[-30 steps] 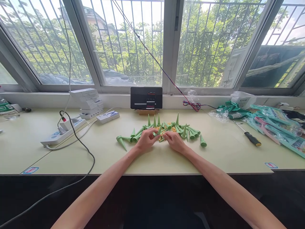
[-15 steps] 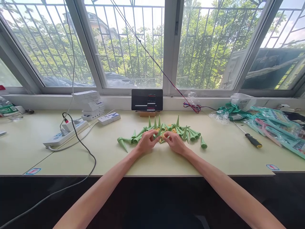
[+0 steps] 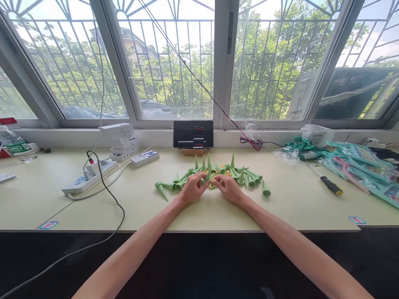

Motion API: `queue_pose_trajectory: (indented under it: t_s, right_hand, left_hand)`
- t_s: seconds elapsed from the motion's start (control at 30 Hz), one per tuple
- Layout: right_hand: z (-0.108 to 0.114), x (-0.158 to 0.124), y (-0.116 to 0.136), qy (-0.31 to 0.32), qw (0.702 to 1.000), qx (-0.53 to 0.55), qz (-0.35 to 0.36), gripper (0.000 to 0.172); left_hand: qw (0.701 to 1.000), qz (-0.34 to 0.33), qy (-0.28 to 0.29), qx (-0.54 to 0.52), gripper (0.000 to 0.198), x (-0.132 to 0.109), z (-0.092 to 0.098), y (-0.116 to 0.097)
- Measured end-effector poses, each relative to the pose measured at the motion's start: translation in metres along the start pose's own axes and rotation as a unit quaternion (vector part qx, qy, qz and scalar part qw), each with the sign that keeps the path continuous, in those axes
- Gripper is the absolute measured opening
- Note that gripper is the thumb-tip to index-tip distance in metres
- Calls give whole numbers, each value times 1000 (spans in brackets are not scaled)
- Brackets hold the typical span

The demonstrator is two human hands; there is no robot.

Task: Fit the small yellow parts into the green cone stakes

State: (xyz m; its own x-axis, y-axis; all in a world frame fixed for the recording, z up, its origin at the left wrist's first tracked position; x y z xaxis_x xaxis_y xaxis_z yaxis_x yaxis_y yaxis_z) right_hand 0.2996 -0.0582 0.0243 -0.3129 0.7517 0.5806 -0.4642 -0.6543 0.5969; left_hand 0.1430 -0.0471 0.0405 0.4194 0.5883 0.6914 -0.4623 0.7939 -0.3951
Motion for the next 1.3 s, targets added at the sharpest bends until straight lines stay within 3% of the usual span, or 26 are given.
queue_pose_trajectory:
  t_s: [0.23,0.5,0.9,1.17,1.3]
  right_hand:
    - [0,1,-2,-12,1000,27,-1,25]
    - [-5,1,-6,-7,1000,12,6,34]
    - [-4,0,-6,-15,999,49,-19,24]
    - [-4,1,-7,-2,1000,24,-13,36]
    - [-3,0,-6,0,999,42,-28,31]
  left_hand:
    - [1000,-1,2,0,12,-1,0,-2]
    - [1000,-3,-1,10,11,-2,-2,0]
    - [1000,3,-3,9,13,-1,-3,0]
    - [1000,3,13,9,14,0,-4,-2]
    - [1000,6,3,11,15,0,-4,-1]
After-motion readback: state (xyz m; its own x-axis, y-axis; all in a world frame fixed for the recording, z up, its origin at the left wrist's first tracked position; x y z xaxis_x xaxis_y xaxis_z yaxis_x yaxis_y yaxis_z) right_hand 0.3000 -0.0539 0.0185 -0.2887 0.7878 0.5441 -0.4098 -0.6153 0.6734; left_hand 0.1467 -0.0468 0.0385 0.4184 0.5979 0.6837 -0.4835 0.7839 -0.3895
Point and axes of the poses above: each hand's wrist, its own x-axis towards the middle knuckle, its own z-axis out of the back of the hand, y = z × x, the point moved 6 cm from there along x, towards the middle knuckle, and after that the axes turned 1 degree about z, right-handed, at the moved point
